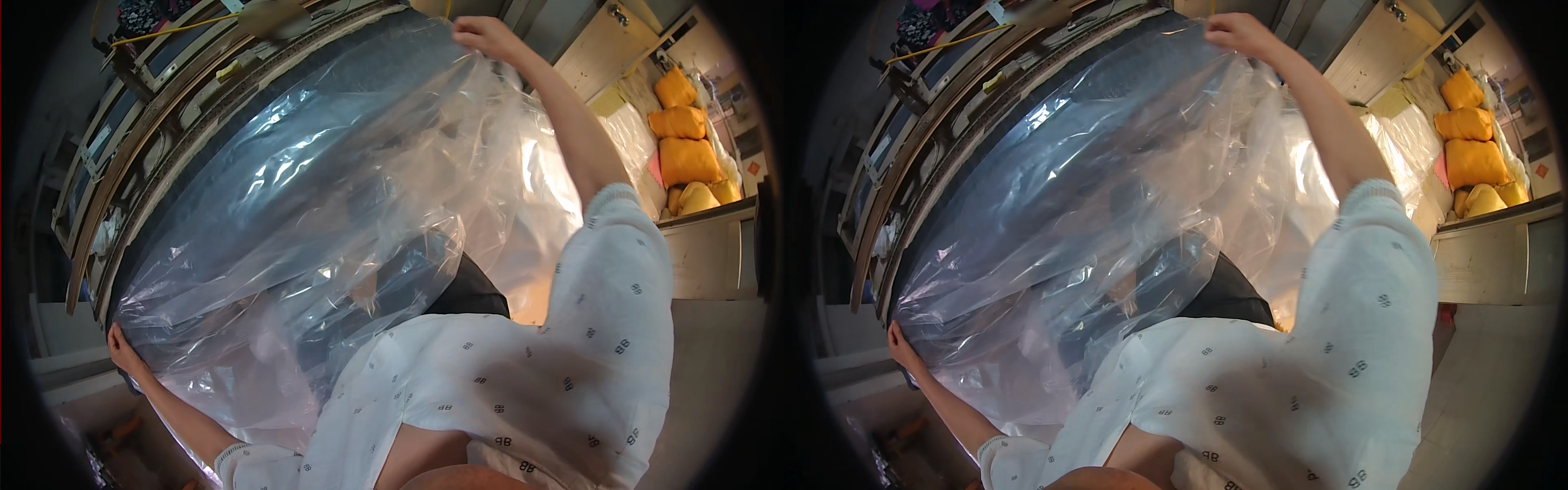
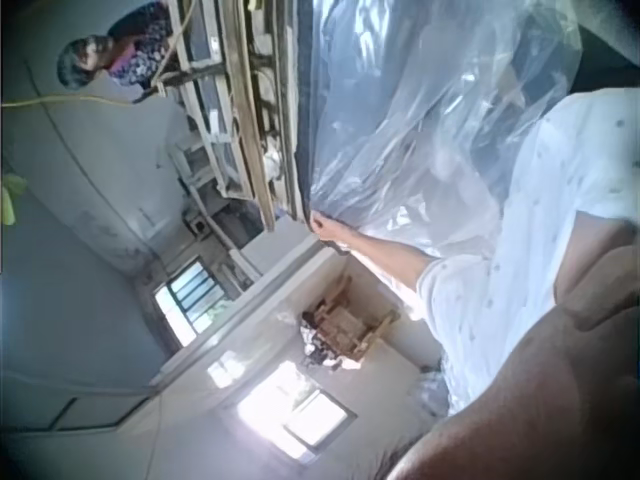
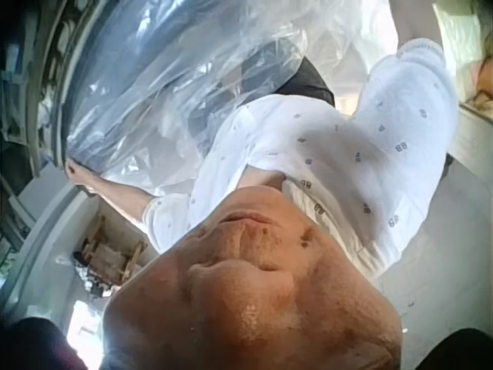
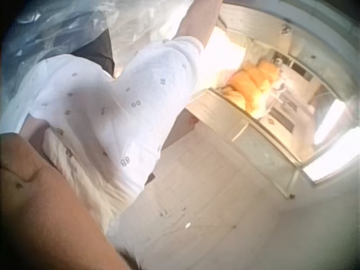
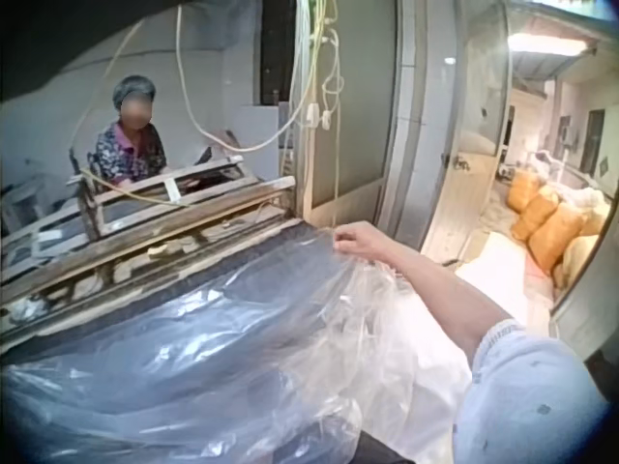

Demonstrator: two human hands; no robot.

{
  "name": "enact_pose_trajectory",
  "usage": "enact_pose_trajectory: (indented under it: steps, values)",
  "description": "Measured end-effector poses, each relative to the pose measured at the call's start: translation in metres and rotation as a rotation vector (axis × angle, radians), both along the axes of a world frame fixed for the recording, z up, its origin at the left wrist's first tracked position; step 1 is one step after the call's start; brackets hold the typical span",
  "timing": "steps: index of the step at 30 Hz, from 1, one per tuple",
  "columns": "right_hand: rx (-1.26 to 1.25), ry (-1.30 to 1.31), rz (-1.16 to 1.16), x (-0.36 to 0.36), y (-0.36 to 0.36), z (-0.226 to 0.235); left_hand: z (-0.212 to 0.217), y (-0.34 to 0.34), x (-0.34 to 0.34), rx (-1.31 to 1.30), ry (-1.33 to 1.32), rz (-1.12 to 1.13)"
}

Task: Wrapping a large gray cushioned furniture component, such as a headboard or sofa section, in large plastic bags.

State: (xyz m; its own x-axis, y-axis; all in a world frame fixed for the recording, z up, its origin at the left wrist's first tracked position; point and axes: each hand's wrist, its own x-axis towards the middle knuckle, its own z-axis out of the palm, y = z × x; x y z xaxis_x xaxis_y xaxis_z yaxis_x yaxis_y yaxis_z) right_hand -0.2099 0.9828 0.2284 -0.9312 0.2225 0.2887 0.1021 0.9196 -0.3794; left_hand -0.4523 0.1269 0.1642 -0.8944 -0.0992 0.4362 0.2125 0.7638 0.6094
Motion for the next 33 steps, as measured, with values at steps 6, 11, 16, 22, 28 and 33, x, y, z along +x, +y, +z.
enact_pose_trajectory:
  steps: [6,11,16,22,28,33]
  values:
    - [0.257,0.332,-0.225,-0.087,-0.027,-0.066,0.015,-0.085,0.025,-0.197,-0.008,0.032]
    - [0.019,0.257,-0.092,-0.068,-0.058,-0.056,0.062,-0.128,0.085,0.058,-0.050,0.217]
    - [-0.061,0.224,-0.152,-0.095,-0.062,-0.046,0.064,-0.153,0.142,0.097,-0.135,0.299]
    - [-0.134,0.146,-0.122,-0.078,-0.059,-0.056,0.029,-0.122,0.182,0.343,-0.248,0.224]
    - [-0.171,0.187,0.005,-0.097,-0.048,-0.044,0.011,-0.085,0.182,0.559,-0.144,0.272]
    - [-0.811,0.475,0.151,-0.110,-0.041,0.008,0.015,-0.108,0.113,0.738,0.049,0.150]
